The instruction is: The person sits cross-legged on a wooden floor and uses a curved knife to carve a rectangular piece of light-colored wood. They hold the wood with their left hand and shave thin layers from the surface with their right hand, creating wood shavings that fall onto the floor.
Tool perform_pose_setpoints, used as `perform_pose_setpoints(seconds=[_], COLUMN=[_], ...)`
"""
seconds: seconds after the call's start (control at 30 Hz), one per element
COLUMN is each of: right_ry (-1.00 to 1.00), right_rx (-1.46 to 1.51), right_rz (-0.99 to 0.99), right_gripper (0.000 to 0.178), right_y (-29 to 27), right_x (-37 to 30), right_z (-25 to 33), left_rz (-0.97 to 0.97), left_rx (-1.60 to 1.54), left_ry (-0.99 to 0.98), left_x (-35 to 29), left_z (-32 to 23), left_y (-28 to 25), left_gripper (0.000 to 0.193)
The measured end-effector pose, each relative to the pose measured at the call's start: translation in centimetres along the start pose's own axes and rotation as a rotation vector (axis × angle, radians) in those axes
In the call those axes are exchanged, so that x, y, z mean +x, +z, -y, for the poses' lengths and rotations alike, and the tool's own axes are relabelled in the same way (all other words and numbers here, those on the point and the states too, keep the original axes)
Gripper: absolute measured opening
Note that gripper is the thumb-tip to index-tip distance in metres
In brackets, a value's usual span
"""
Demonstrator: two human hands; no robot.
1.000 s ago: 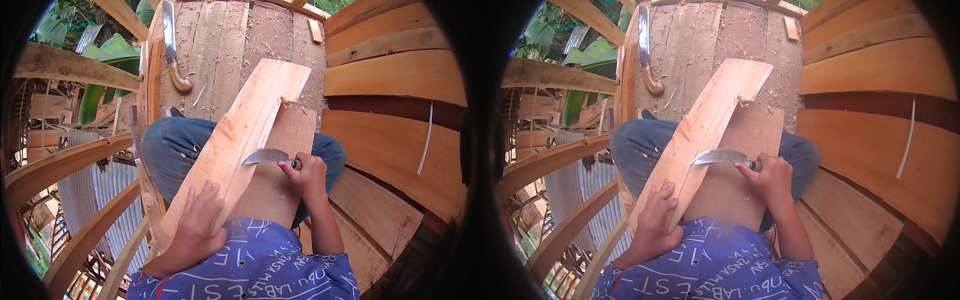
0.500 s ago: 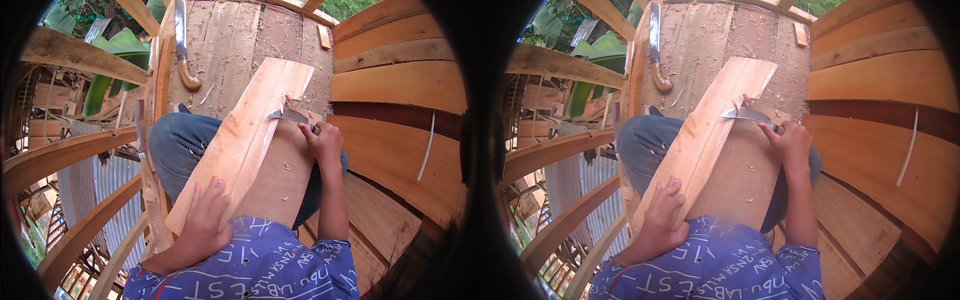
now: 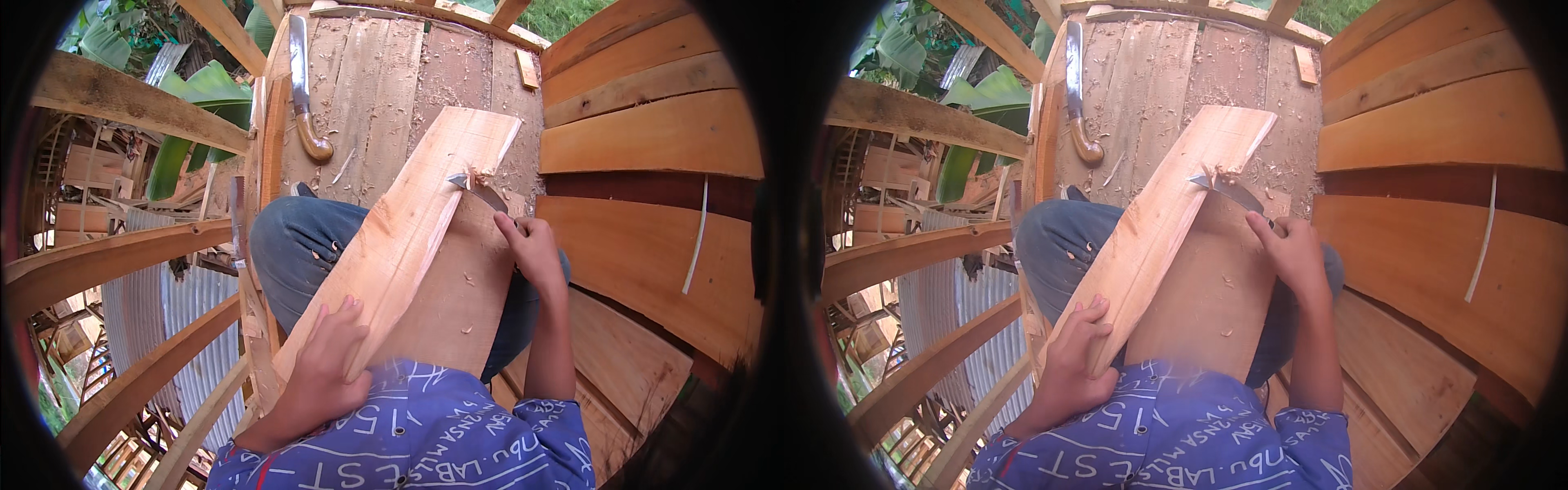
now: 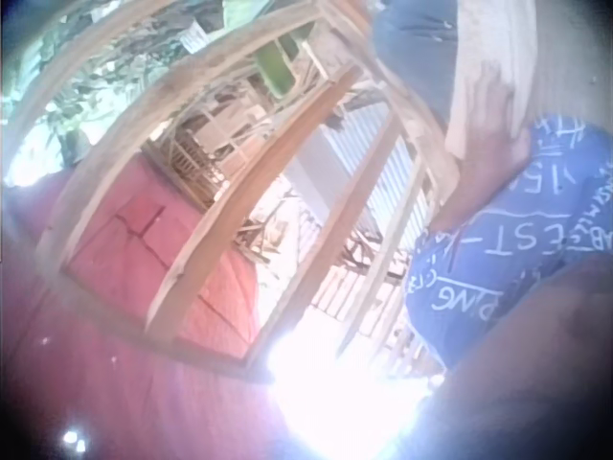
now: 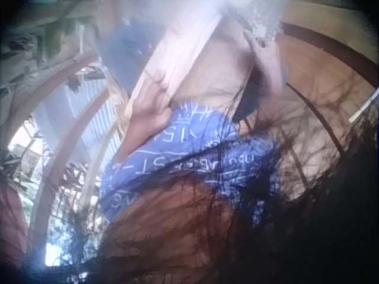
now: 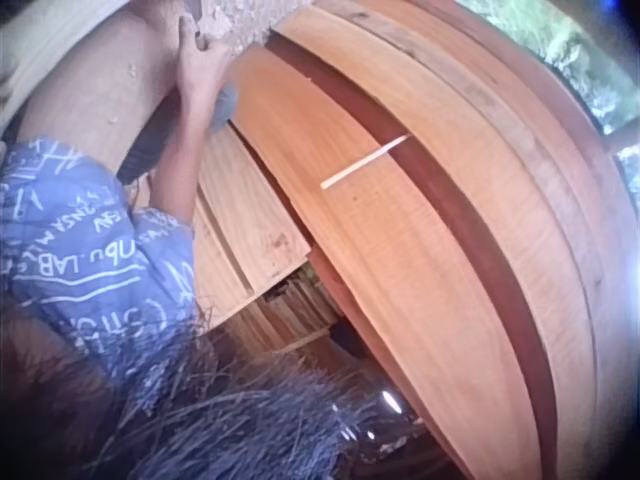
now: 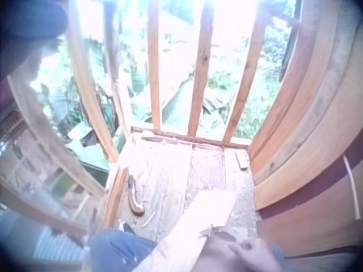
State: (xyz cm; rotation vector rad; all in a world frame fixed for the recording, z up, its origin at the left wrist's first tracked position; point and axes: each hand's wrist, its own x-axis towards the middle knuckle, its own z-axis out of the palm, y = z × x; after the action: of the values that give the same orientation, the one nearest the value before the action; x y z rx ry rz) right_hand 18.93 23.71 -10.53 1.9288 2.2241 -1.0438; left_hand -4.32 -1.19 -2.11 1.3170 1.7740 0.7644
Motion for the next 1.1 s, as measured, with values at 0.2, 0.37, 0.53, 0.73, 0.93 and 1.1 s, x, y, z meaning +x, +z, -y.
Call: perform_pose_setpoints(seconds=[0.2, 0.37, 0.53, 0.73, 0.93, 1.1], right_ry=[-0.004, -0.201, -0.109, 0.081, 0.087, 0.06], right_rx=[1.306, 0.852, 0.856, 1.085, 1.019, 1.043], right_rz=[0.79, 0.237, 0.359, 0.509, 0.656, 0.469], right_gripper=[0.028, 0.025, 0.024, 0.025, 0.023, 0.022], right_y=[-2.5, 0.0, -1.1, -1.9, -1.1, -1.1], right_x=[-5.2, -6.8, -7.3, -6.9, -8.7, -8.0], right_z=[-0.4, 1.2, 3.0, 2.8, 3.5, 2.3], left_rz=[-0.02, -0.044, -0.045, -0.063, -0.054, -0.064], left_rx=[-0.046, -0.057, -0.049, -0.057, -0.05, -0.03], left_ry=[0.02, 0.023, 0.01, 0.005, 0.027, 0.018], left_x=[-0.3, -0.3, -0.3, -0.8, -0.5, -0.9], left_z=[0.4, 0.3, 0.3, 0.5, 0.5, 0.4], left_y=[-0.5, -0.3, -0.3, -0.2, 0.2, 0.1], left_gripper=[0.046, 0.046, 0.046, 0.046, 0.046, 0.047])
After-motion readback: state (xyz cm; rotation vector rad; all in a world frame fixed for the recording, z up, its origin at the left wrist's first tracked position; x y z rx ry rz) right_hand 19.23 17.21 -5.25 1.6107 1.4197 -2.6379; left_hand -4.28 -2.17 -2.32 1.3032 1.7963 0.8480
